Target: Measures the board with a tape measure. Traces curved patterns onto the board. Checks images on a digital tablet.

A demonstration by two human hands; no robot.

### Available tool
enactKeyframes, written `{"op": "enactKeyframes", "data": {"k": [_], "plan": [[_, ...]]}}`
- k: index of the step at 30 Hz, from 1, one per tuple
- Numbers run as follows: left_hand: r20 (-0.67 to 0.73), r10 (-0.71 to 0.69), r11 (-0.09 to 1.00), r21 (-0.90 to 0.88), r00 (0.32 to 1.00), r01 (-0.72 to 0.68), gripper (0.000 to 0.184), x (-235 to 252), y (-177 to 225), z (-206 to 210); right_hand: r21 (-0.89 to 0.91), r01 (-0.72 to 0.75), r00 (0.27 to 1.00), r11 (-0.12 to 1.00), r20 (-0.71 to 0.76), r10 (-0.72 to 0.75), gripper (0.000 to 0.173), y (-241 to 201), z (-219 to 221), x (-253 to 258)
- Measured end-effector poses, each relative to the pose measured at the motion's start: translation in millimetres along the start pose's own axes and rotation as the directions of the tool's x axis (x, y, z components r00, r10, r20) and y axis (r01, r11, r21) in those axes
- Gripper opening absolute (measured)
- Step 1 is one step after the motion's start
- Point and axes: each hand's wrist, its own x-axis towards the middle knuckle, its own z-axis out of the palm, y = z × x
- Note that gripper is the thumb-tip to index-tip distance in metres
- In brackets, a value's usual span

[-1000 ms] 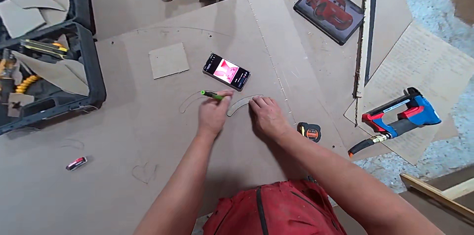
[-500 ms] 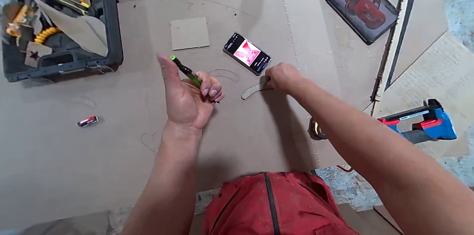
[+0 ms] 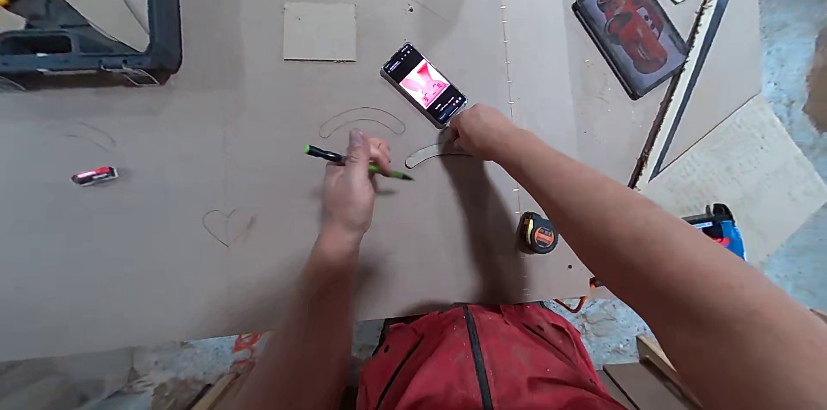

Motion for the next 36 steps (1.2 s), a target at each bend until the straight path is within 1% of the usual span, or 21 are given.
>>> {"op": "enactKeyframes", "data": {"k": [1, 2, 3, 4, 6, 7, 8, 10, 12, 14, 20, 22, 25, 28, 31, 36], "plan": [[-0.009, -0.035, 0.995, 0.096, 0.999, 0.036, 0.062, 0, -6, 5, -0.002, 0.006, 1.000, 1.000, 0.004, -0.006, 0.015, 0, 0, 0], [-0.008, -0.080, 0.986, 0.143, 0.997, 0.081, 0.066, 0, -12, 12, -0.007, 0.013, 1.000, 1.000, 0.004, -0.013, 0.015, 1, -1, 1], [-0.002, -0.116, 0.982, 0.151, 0.993, 0.115, 0.066, 1, -19, 19, -0.011, 0.014, 1.000, 1.000, 0.005, -0.014, 0.015, 1, -1, 2], [0.030, -0.119, 0.983, 0.147, 0.992, 0.113, 0.058, 3, -27, 24, -0.013, 0.008, 1.000, 1.000, 0.007, -0.008, 0.015, 1, 0, 2], [0.116, -0.076, 0.982, 0.179, 0.990, 0.054, 0.032, 7, -42, 29, -0.009, -0.003, 1.000, 1.000, 0.008, 0.003, 0.014, -1, 1, 1], [0.127, -0.053, 0.972, 0.232, 0.991, 0.023, 0.020, 11, -49, 32, -0.008, -0.003, 1.000, 1.000, 0.005, 0.003, 0.015, -1, 1, 0], [0.105, -0.045, 0.951, 0.310, 0.994, 0.010, 0.015, 14, -54, 36, -0.007, -0.001, 1.000, 1.000, 0.006, 0.001, 0.015, -1, 1, -1], [0.073, -0.055, 0.912, 0.410, 0.996, 0.020, 0.013, 18, -60, 43, -0.008, 0.008, 1.000, 1.000, 0.005, -0.008, 0.015, -1, 2, -1], [0.084, -0.071, 0.881, 0.472, 0.994, 0.023, 0.010, 21, -61, 46, -0.009, 0.017, 1.000, 1.000, 0.000, -0.017, 0.015, -1, 3, -1], [0.102, -0.101, 0.842, 0.539, 0.990, 0.030, 0.012, 24, -61, 46, -0.004, 0.017, 1.000, 1.000, 0.000, -0.017, 0.016, -1, 2, -2], [0.094, -0.136, 0.805, 0.591, 0.986, 0.055, 0.010, 29, -60, 52, 0.001, 0.023, 1.000, 1.000, -0.004, -0.023, 0.017, -1, 2, -5], [0.094, -0.123, 0.809, 0.586, 0.988, 0.045, 0.010, 28, -61, 53, 0.006, 0.024, 1.000, 1.000, -0.006, -0.024, 0.017, -2, 2, -5], [0.116, -0.071, 0.787, 0.616, 0.991, -0.016, 0.011, 28, -64, 52, 0.012, 0.023, 1.000, 1.000, 0.002, -0.023, 0.017, -2, 2, -5], [0.130, 0.023, 0.769, 0.632, 0.991, -0.101, 0.011, 23, -68, 47, 0.010, 0.015, 1.000, 1.000, 0.007, -0.015, 0.016, -3, 2, -5], [0.058, 0.066, 0.766, 0.637, 0.996, -0.088, 0.010, 13, -67, 40, -0.007, 0.021, 1.000, 1.000, -0.011, -0.021, 0.015, -2, 5, -4], [-0.082, -0.006, 0.708, 0.704, 0.997, 0.062, 0.012, 0, -60, 30, 0.001, 0.022, 1.000, 1.000, -0.020, -0.022, 0.015, -3, 5, -6]]}}
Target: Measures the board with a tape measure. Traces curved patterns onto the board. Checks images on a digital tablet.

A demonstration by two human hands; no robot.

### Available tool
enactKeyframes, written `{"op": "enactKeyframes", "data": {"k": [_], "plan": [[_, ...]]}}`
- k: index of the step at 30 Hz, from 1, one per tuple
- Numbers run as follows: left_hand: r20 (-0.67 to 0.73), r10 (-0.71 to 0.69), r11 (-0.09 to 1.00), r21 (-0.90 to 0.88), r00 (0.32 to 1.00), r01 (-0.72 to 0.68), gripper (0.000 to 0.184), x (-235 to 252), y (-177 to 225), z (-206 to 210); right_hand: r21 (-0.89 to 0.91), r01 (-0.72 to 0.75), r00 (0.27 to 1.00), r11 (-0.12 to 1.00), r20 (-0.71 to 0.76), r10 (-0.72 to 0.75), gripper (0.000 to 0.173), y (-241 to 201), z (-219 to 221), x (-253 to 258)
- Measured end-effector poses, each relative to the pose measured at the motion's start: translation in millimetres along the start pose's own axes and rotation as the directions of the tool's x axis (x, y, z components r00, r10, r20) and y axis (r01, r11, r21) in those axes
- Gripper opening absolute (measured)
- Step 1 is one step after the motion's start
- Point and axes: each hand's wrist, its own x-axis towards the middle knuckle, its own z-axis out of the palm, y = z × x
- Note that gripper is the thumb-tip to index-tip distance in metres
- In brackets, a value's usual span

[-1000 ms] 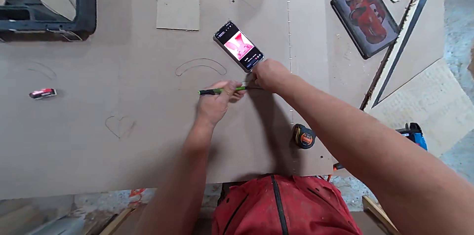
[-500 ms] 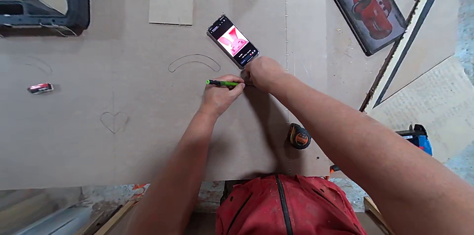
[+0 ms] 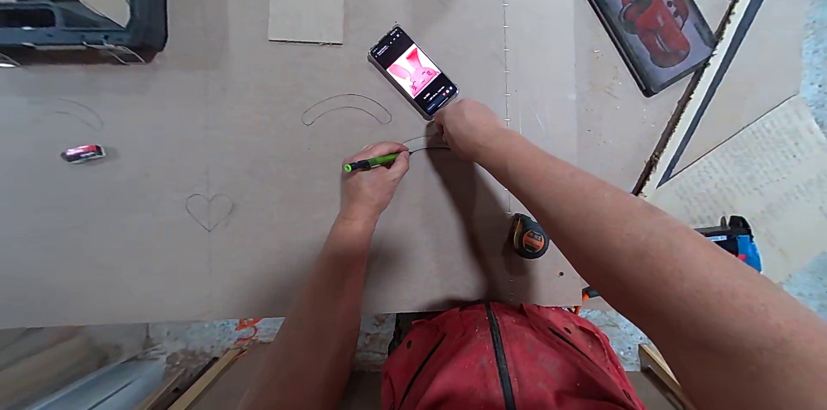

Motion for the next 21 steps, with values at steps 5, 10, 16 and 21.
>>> {"op": "enactKeyframes", "data": {"k": [5, 10, 16, 21], "plan": [[-0.026, -0.089, 0.993, 0.072, 0.996, 0.091, 0.013, -8, -2, -7, -0.036, 0.011, 0.996, 0.999, -0.090, -0.014, 0.018, -12, 10, -11], [-0.031, -0.075, 0.994, 0.072, 0.997, 0.077, 0.014, -10, -1, -5, -0.037, 0.064, 0.946, 0.997, -0.316, -0.073, 0.021, -35, 49, -27], [-0.098, 0.042, 0.999, -0.002, 0.994, -0.043, 0.013, -15, -12, -1, -0.056, -0.013, 0.939, 0.998, -0.343, -0.007, 0.043, -57, 75, -40], [-0.101, 0.107, 0.994, 0.020, 0.989, -0.105, 0.013, -18, -23, -5, -0.146, -0.082, 0.988, 0.986, -0.143, 0.061, 0.058, -73, 72, -45]]}}
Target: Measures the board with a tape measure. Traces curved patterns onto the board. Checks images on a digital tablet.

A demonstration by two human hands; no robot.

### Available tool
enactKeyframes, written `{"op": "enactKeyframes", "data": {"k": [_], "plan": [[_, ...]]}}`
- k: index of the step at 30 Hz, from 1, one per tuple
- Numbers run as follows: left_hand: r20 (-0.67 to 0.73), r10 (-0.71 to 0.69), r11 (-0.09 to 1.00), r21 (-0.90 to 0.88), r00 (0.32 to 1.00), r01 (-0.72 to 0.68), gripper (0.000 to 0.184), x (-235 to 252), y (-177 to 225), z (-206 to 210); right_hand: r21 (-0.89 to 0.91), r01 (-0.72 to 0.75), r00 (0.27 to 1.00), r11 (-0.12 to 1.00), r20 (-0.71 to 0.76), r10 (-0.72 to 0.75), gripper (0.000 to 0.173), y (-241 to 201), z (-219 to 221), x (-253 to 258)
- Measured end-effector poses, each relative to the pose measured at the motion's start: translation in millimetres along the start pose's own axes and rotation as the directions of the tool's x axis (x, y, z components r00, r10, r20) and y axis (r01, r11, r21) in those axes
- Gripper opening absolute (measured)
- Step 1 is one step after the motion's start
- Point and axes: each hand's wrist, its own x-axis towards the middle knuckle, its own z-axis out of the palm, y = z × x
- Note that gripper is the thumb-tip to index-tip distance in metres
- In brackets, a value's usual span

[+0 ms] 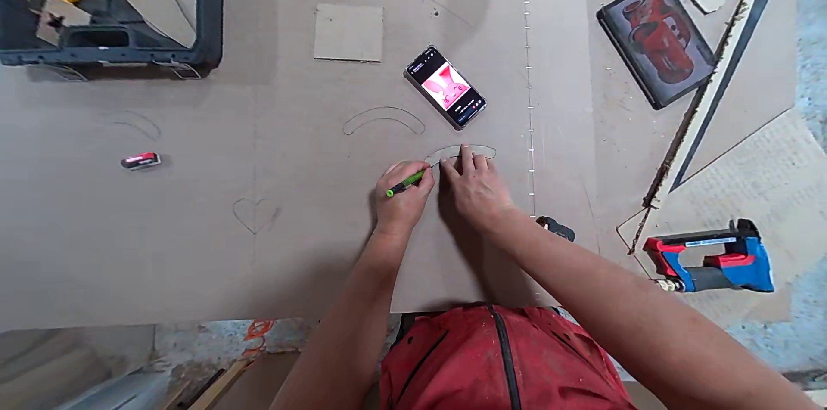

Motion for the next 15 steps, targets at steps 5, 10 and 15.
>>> {"op": "enactKeyframes", "data": {"k": [5, 10, 15], "plan": [[0.040, -0.043, 0.997, -0.068, 0.998, 0.045, 0.015, -2, -14, -6, -0.021, -0.024, 0.998, 0.999, 0.058, 0.025, 0.057, -5, -7, 2], [0.125, -0.218, 0.917, -0.313, 0.968, 0.247, 0.015, 6, -20, -17, -0.013, -0.034, 0.995, 0.999, 0.089, 0.035, 0.058, -6, -9, 2], [0.084, -0.277, 0.897, -0.335, 0.957, 0.289, 0.016, 11, -15, -11, -0.021, -0.030, 0.995, 0.999, 0.097, 0.031, 0.057, -5, -12, 3]]}}
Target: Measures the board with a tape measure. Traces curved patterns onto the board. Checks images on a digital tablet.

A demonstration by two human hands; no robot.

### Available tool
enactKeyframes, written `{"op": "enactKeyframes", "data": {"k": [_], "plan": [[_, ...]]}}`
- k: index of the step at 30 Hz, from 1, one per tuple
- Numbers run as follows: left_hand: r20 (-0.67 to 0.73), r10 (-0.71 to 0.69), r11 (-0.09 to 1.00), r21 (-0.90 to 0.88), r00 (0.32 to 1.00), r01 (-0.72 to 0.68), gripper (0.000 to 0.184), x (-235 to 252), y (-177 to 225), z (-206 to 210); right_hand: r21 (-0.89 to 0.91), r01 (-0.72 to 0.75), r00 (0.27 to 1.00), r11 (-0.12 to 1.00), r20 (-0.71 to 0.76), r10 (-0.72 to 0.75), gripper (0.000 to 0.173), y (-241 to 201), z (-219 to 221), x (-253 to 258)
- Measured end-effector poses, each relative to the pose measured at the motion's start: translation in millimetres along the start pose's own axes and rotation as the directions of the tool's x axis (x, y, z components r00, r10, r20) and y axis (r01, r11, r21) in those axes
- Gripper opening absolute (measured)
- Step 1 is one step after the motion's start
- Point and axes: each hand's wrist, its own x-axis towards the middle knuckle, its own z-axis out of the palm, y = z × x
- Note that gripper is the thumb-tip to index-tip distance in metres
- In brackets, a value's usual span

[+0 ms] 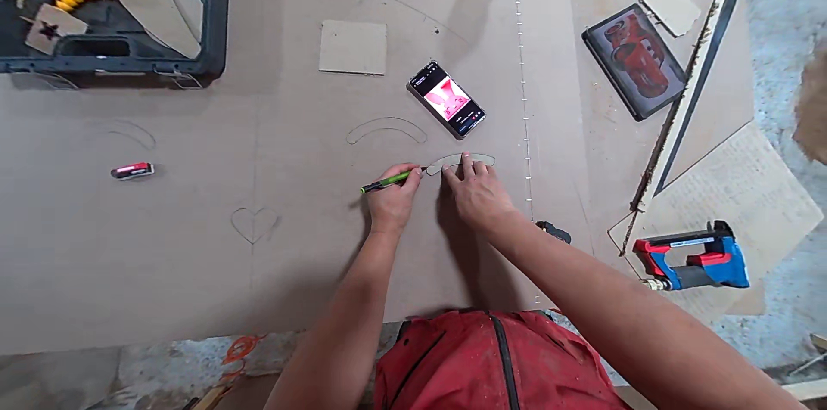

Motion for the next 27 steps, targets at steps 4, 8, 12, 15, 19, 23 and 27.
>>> {"op": "enactKeyframes", "data": {"k": [4, 8, 12, 15, 19, 23, 27], "plan": [[-0.021, 0.003, 1.000, 0.027, 1.000, -0.003, 0.016, 1, 1, 5, -0.023, -0.001, 1.000, 1.000, -0.007, 0.000, 0.056, -1, 1, 0], [-0.044, -0.001, 0.996, 0.089, 0.999, 0.004, 0.015, 0, 5, 7, -0.047, -0.002, 1.000, 0.999, -0.006, 0.002, 0.055, -1, -1, -1], [-0.069, 0.061, 0.985, 0.167, 0.996, -0.049, 0.013, -2, 4, 8, -0.044, 0.001, 1.000, 0.999, 0.000, -0.001, 0.054, 0, -2, 0], [-0.072, 0.107, 0.975, 0.201, 0.992, -0.091, 0.012, -4, 1, 9, -0.048, 0.007, 1.000, 0.999, 0.017, -0.006, 0.055, 0, -3, 1], [-0.066, 0.153, 0.973, 0.183, 0.986, -0.139, 0.010, -5, -3, 8, -0.054, 0.010, 1.000, 0.999, 0.019, -0.009, 0.055, 0, -4, 1], [-0.025, 0.186, 0.966, 0.186, 0.982, -0.179, 0.010, -5, -8, 6, -0.065, 0.009, 1.000, 0.998, 0.013, -0.009, 0.055, -1, -3, 2], [0.006, 0.237, 0.959, 0.156, 0.971, -0.235, 0.010, -5, -11, 8, -0.066, 0.012, 1.000, 0.998, 0.023, -0.010, 0.057, -1, -4, 2]]}}
